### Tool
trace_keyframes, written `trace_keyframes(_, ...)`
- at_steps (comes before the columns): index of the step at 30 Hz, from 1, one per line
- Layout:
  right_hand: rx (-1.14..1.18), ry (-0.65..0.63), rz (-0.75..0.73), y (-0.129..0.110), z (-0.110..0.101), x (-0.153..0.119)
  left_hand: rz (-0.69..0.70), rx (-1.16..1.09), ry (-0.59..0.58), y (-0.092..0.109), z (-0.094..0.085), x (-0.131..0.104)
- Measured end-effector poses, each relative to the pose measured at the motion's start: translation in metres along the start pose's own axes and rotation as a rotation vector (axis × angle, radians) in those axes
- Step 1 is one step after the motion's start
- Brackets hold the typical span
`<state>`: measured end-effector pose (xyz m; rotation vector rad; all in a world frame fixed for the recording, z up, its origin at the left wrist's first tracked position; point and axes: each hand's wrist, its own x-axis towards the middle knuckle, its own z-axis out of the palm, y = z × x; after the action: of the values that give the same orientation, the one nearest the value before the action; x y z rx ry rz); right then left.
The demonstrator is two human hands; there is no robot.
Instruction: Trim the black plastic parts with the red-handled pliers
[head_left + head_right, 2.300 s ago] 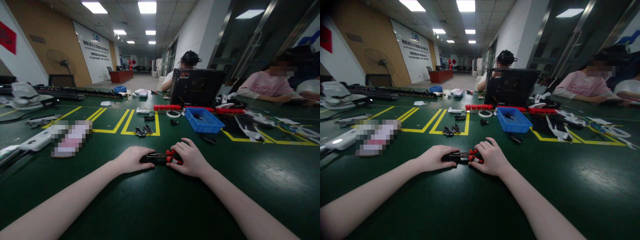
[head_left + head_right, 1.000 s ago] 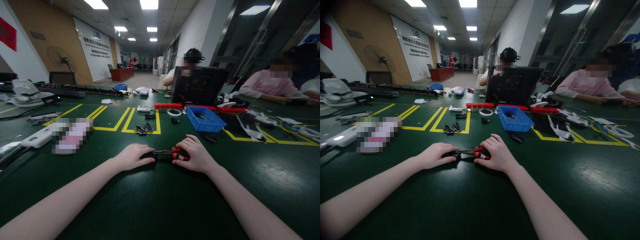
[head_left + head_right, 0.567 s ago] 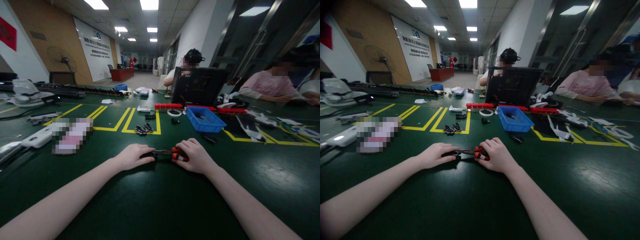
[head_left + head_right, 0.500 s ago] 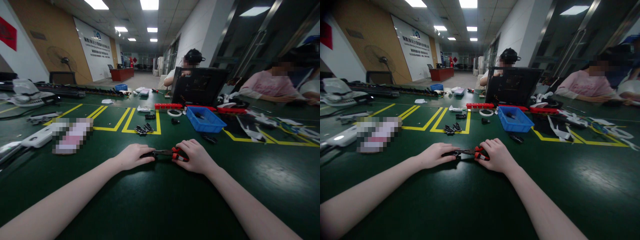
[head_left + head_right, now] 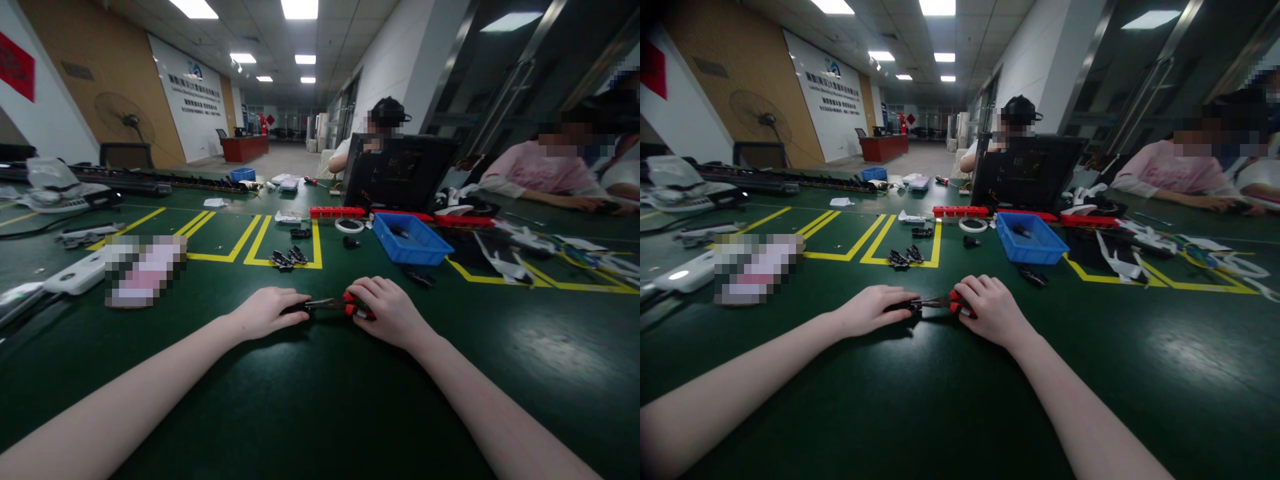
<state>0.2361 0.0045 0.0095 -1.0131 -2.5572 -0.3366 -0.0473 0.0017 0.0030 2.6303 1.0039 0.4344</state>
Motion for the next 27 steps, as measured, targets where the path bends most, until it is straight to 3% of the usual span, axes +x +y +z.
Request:
trace_keyframes(15, -0.064, -0.061, 0.076, -0.009, -0.0011, 0.002, 0.033, -0.011, -0.001, 0.0013, -0.001, -0.0018)
trace_keyframes(27, 0.123, -0.111, 0.123, -0.0081, -0.0011, 0.0013, 0.025, -0.008, 0.029, 0.0018, 0.0011, -0.003)
